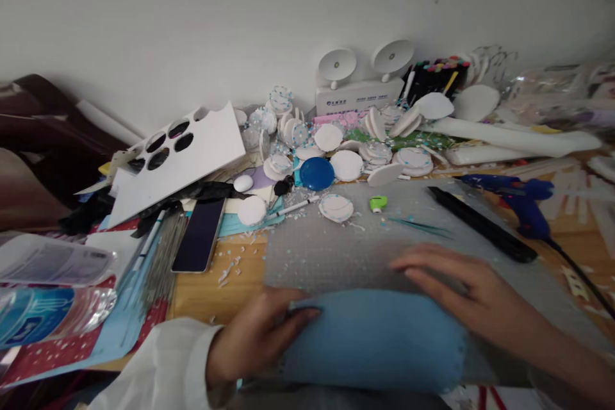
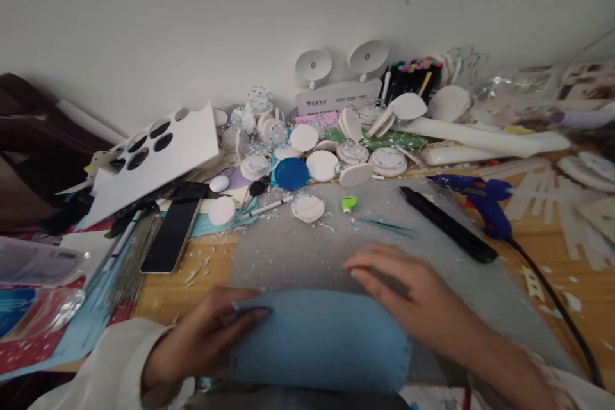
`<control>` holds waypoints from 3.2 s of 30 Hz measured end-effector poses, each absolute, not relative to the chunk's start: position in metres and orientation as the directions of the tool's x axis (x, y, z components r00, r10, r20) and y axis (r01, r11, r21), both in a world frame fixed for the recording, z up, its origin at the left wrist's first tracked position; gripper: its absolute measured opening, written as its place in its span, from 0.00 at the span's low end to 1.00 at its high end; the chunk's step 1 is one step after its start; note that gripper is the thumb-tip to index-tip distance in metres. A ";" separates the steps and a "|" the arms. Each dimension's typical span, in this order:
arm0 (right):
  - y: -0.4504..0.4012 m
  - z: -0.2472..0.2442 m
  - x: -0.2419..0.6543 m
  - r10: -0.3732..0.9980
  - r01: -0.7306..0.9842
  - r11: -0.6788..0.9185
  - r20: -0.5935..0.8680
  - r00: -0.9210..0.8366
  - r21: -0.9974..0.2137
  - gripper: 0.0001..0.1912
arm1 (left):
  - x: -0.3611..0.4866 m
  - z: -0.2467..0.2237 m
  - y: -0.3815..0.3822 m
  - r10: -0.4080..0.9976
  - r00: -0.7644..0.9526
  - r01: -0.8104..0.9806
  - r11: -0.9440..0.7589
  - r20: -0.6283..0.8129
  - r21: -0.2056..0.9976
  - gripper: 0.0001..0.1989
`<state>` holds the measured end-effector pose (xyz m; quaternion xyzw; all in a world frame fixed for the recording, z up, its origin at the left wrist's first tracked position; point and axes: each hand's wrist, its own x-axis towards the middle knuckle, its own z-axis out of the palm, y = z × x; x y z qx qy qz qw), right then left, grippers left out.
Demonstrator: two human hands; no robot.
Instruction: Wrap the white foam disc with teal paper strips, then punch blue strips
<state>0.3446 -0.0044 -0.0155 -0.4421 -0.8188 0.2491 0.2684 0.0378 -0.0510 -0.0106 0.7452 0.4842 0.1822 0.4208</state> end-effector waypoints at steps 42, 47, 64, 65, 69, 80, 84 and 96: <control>0.021 -0.025 0.287 0.794 0.363 0.337 0.055 -0.605 -0.869 0.16 | 0.060 -0.039 -0.012 0.795 0.585 0.445 -0.151 -0.159 0.883 0.16; 0.022 -0.023 0.286 0.768 0.379 0.441 0.123 -0.629 -0.814 0.15 | 0.059 -0.039 -0.013 0.790 0.590 0.452 -0.149 -0.169 0.880 0.16; 0.018 -0.032 0.279 0.675 0.337 0.434 0.054 -0.736 -0.836 0.15 | 0.061 -0.040 -0.010 0.751 0.638 0.450 -0.185 -0.170 0.874 0.14; 0.018 -0.032 0.280 0.681 0.344 0.418 0.039 -0.731 -0.841 0.15 | 0.060 -0.040 -0.009 0.745 0.646 0.446 -0.192 -0.166 0.874 0.14; 0.019 -0.032 0.281 0.684 0.357 0.394 0.011 -0.730 -0.847 0.15 | 0.060 -0.037 -0.006 0.727 0.663 0.435 -0.180 -0.179 0.882 0.14; 0.022 -0.024 0.282 0.657 0.331 0.381 0.001 -0.754 -0.864 0.14 | 0.059 -0.036 0.000 0.659 0.706 0.434 -0.112 -0.260 0.894 0.18; 0.023 -0.025 0.283 0.656 0.318 0.377 0.009 -0.754 -0.870 0.14 | 0.058 -0.037 0.000 0.670 0.696 0.433 -0.105 -0.258 0.895 0.19; 0.015 -0.030 0.276 0.679 0.315 0.443 0.084 -0.729 -0.840 0.10 | 0.060 -0.038 -0.001 0.685 0.693 0.439 -0.152 -0.226 0.886 0.18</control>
